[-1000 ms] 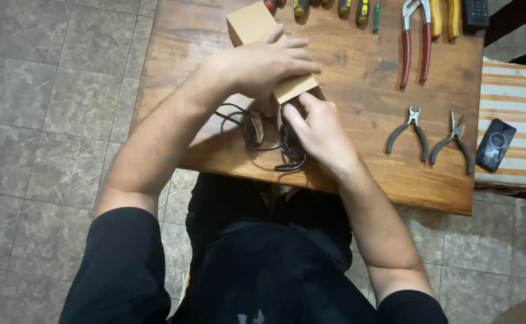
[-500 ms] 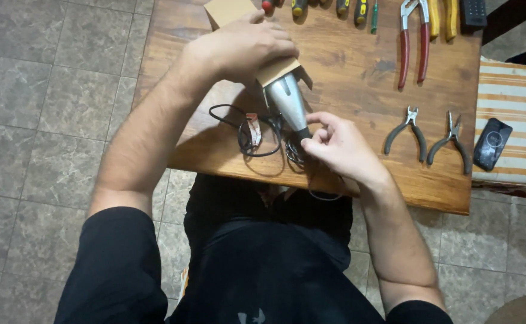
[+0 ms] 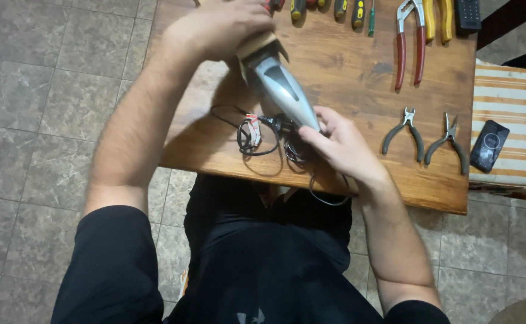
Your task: Unboxing hair clippers and using a screwdriver to remove the blade assembly for maintenance or repair.
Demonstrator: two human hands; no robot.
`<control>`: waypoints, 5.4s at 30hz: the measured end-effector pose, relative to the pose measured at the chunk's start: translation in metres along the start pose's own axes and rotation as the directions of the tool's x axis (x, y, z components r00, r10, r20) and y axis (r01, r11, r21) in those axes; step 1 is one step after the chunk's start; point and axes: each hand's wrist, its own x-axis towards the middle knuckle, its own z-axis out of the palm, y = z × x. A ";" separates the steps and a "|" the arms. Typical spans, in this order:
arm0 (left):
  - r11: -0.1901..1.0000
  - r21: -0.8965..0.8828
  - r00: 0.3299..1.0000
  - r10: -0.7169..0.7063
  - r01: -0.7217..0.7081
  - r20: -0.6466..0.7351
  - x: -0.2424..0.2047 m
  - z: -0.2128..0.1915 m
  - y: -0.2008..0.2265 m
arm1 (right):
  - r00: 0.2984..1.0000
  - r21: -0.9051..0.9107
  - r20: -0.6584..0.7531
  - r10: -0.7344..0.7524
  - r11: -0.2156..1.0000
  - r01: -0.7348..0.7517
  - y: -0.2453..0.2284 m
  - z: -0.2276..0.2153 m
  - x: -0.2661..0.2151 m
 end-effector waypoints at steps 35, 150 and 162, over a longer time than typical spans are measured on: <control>0.125 -0.970 0.778 -0.580 -0.210 -0.243 0.038 0.056 0.141 | 0.904 0.114 0.004 -0.428 0.898 0.424 0.041 -0.021 0.059; 0.646 -0.763 0.904 -0.313 -0.021 -0.290 0.018 0.044 0.135 | 0.590 0.734 -0.407 -0.698 0.135 0.666 0.081 -0.031 0.069; 0.592 -0.806 0.886 -0.374 0.003 -0.272 0.019 0.056 0.133 | 0.613 0.718 -0.356 -0.705 0.213 0.662 0.084 -0.029 0.072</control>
